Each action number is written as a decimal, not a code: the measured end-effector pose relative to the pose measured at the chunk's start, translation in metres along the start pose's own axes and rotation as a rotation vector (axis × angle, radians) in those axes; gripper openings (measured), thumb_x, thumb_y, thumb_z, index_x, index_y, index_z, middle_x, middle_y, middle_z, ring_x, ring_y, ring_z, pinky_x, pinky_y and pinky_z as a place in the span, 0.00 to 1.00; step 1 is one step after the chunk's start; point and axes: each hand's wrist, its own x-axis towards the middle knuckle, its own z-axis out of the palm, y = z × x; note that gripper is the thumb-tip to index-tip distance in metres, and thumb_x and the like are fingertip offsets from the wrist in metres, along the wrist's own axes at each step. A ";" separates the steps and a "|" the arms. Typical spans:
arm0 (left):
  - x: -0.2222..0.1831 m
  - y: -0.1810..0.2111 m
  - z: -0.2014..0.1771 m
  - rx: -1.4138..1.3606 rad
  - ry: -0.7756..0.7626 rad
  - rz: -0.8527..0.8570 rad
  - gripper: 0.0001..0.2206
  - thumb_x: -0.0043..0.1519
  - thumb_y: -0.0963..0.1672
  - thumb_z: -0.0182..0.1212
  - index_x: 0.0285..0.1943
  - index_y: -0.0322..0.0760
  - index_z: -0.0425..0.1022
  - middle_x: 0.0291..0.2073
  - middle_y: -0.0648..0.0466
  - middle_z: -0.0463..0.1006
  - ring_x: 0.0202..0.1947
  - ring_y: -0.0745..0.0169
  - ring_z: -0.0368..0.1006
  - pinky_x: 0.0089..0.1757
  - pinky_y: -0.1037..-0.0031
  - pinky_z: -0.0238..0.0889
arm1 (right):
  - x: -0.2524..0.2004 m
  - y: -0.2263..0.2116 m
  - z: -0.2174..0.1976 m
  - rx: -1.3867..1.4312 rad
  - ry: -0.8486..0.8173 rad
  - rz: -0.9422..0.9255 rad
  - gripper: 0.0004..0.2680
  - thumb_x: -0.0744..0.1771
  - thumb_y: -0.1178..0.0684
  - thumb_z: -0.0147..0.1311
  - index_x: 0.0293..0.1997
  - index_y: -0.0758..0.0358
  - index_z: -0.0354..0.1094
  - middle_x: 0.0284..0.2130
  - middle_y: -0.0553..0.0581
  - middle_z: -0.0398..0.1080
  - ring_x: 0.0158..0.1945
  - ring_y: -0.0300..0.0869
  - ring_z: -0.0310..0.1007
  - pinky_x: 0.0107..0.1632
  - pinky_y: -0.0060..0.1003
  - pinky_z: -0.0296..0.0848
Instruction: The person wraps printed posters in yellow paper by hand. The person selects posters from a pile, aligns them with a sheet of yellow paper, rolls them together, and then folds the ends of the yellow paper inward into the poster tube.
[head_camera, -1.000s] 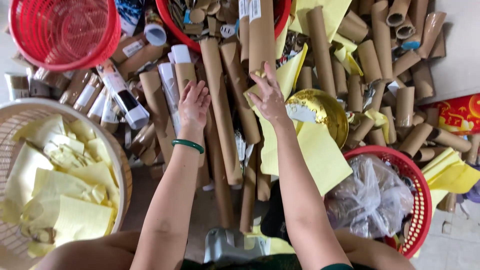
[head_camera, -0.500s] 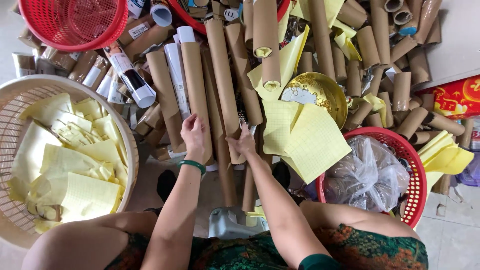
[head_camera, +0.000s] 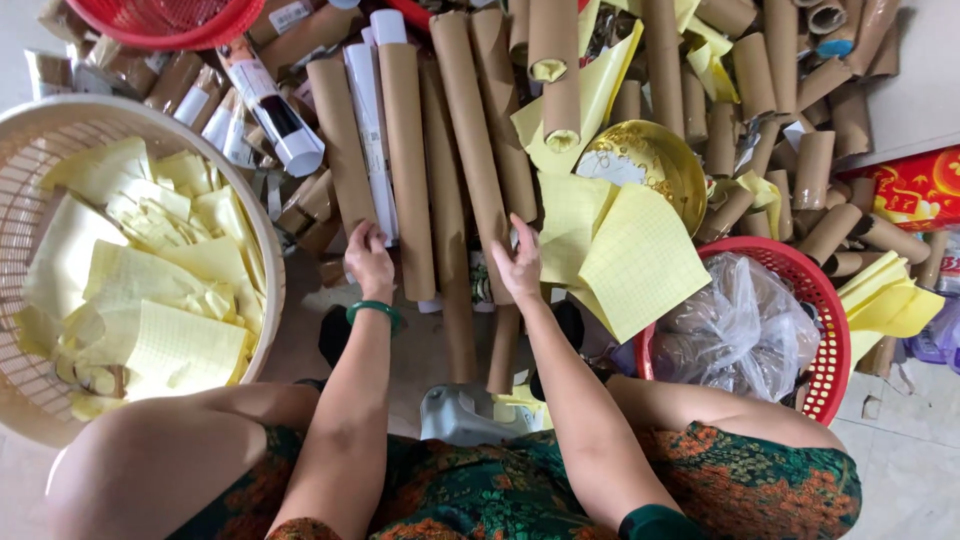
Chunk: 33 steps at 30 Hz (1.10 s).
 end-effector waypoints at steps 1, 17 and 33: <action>-0.005 0.015 0.000 0.006 0.005 -0.005 0.12 0.67 0.39 0.55 0.58 0.29 0.75 0.48 0.43 0.82 0.44 0.49 0.79 0.49 0.65 0.75 | -0.001 -0.003 0.010 0.000 -0.008 0.005 0.23 0.64 0.56 0.64 0.67 0.62 0.63 0.53 0.62 0.70 0.50 0.51 0.71 0.53 0.42 0.73; 0.031 0.077 0.017 0.716 -0.258 0.012 0.25 0.63 0.47 0.68 0.63 0.25 0.71 0.49 0.32 0.79 0.49 0.37 0.77 0.52 0.60 0.69 | 0.012 -0.035 0.141 -0.056 -0.375 0.117 0.35 0.61 0.50 0.69 0.71 0.70 0.47 0.63 0.72 0.61 0.63 0.61 0.65 0.62 0.46 0.66; 0.029 0.164 -0.010 0.758 -0.219 0.325 0.25 0.61 0.47 0.72 0.63 0.27 0.74 0.54 0.36 0.78 0.57 0.41 0.71 0.56 0.60 0.66 | 0.047 -0.067 0.076 0.610 -0.246 0.278 0.29 0.65 0.49 0.64 0.72 0.64 0.52 0.59 0.66 0.72 0.58 0.50 0.76 0.60 0.42 0.76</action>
